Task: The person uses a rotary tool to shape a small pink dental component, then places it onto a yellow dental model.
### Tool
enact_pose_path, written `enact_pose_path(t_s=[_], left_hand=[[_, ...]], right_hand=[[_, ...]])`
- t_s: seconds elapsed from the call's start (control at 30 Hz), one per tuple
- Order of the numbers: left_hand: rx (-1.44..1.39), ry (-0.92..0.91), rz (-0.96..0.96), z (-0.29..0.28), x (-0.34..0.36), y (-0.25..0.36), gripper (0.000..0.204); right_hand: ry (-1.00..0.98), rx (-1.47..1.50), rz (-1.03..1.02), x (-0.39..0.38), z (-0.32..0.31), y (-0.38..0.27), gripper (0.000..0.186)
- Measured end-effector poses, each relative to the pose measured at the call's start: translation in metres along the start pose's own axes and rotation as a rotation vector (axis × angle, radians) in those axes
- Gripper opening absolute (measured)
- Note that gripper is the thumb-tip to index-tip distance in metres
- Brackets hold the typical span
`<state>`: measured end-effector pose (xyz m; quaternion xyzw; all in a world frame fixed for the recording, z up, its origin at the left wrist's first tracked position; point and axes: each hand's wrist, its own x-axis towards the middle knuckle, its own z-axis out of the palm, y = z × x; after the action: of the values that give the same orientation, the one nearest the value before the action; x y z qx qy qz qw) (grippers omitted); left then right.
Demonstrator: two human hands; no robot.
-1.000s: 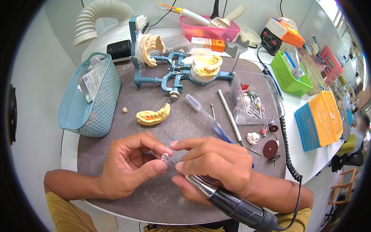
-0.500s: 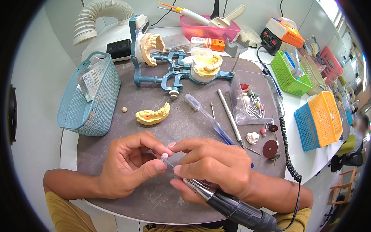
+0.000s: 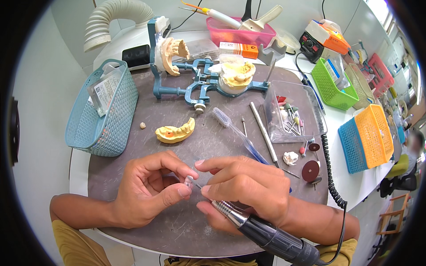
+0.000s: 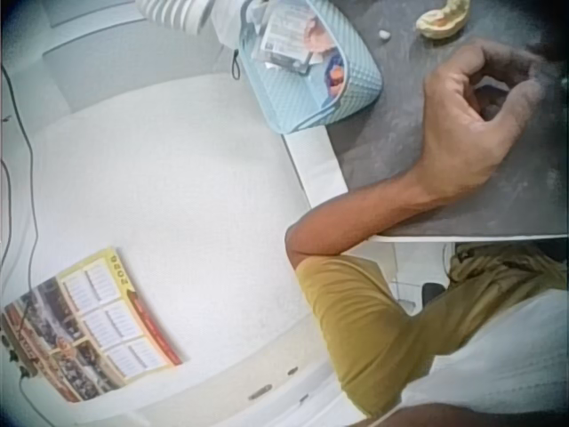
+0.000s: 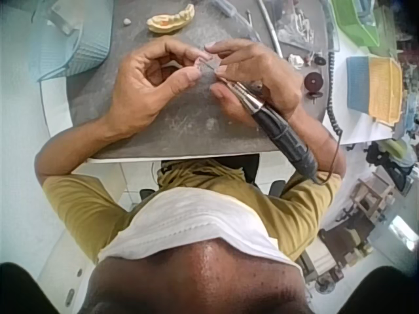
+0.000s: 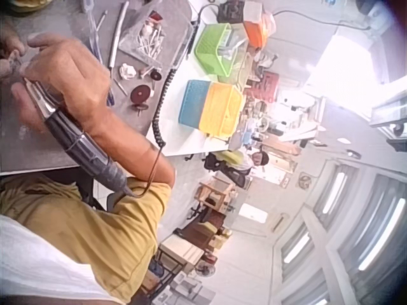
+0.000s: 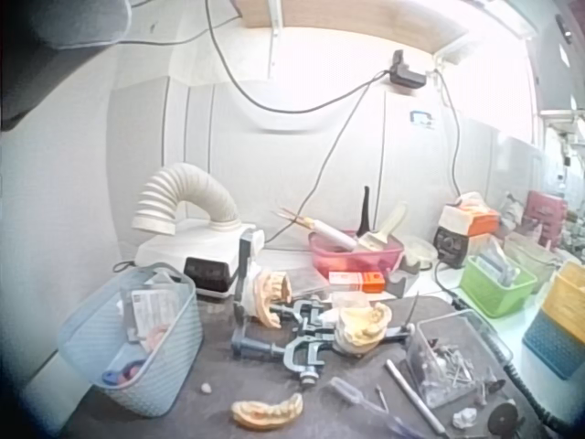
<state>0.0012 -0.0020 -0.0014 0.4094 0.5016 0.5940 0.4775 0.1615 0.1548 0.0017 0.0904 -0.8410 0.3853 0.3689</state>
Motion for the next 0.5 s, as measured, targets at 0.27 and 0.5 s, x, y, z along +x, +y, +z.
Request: enact_pose_path(t_s=[0.27,0.5], left_hand=[[-0.019,0.003,0.006,0.0001,-0.0002,-0.0008,0.022],[-0.010,-0.009,-0.013,0.0000,0.0005,0.0007,0.022]], right_hand=[[-0.043,-0.028,-0.014,0.0021,-0.0015,-0.0015,0.029],[-0.030,-0.016,-0.014,0.0022,-0.0011,-0.0025,0.028]])
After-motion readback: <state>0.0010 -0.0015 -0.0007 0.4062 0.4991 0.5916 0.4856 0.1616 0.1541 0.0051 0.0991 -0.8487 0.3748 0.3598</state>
